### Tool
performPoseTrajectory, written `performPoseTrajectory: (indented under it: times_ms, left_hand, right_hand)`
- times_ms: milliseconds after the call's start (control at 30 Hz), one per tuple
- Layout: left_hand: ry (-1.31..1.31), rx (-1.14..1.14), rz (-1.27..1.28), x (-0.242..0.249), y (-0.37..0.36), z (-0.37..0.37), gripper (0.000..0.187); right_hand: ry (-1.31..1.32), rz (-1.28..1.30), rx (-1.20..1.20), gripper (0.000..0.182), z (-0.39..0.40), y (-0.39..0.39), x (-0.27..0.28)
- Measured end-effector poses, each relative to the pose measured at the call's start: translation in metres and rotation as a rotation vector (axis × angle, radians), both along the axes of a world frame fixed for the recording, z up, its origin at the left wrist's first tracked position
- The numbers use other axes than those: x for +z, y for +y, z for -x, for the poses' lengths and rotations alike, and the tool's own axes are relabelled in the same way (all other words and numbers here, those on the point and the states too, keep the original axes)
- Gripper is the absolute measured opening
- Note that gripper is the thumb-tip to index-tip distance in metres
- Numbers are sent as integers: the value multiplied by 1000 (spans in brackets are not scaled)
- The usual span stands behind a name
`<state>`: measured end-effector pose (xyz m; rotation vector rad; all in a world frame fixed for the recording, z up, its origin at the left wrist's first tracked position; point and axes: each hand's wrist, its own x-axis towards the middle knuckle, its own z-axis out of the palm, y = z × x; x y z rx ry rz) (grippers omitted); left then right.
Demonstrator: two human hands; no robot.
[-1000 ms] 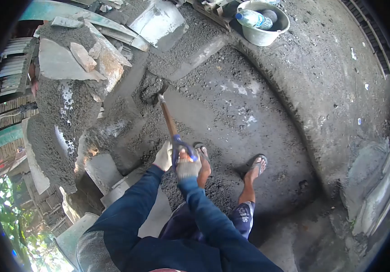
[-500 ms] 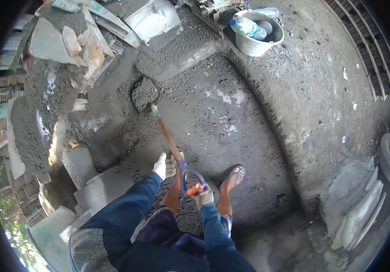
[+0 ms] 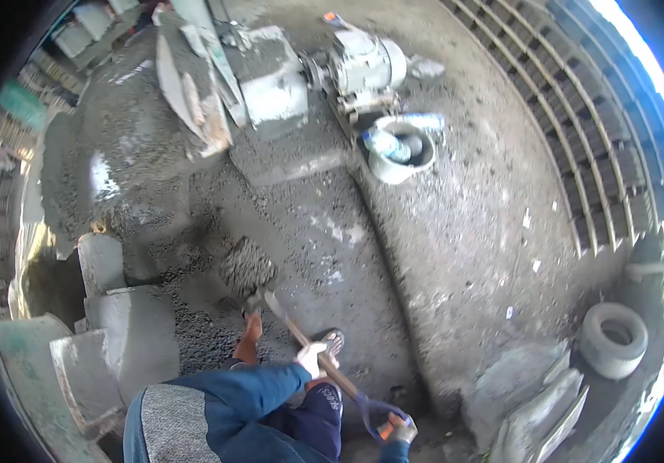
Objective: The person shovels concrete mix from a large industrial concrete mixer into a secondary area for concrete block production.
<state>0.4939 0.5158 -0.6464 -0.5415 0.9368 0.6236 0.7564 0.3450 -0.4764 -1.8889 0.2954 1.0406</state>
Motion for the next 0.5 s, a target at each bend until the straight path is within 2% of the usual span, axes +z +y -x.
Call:
performPoseTrajectory:
  times_ms: [33, 67, 100, 133, 200, 233, 267, 333, 367, 400, 467, 500]
  left_hand:
    - [-63, 58, 136, 7, -15, -9, 18]
    - [-130, 111, 270, 27, -13, -14, 23]
    - [6, 108, 118, 46, -10, -15, 22]
    - [-150, 235, 39, 31, -6, 3, 30]
    - [-11, 146, 390, 63, 31, 23, 42]
    - [9, 42, 164, 48, 17, 18, 47]
    - [-105, 182, 129, 3, 3, 11, 48]
    - [42, 207, 229, 59, 20, 29, 47]
    - [-56, 260, 181, 63, 18, 42, 44]
    - [161, 265, 160, 139, 43, 54, 40]
    - [140, 438, 16, 231, 72, 96, 35]
    - [115, 504, -198, 270, 85, 118, 32]
  right_hand:
    - [-82, -32, 11, 18, -28, -12, 16]
    - [-98, 59, 188, 13, -48, -3, 44]
    - [-48, 148, 384, 12, -74, -4, 96]
    - [-79, 81, 380, 19, -96, -8, 105]
    - [-114, 62, 432, 21, -130, 2, 111]
    - [-131, 58, 468, 20, -142, 11, 115]
    - [-124, 52, 508, 20, -146, 29, 113]
    - [-96, 53, 582, 18, -149, 56, 108]
    - [-76, 59, 629, 17, -147, 71, 105]
    - [-42, 59, 677, 16, -139, 86, 97]
    - [34, 64, 779, 15, -120, 119, 71]
    - [84, 63, 832, 14, -105, 138, 51]
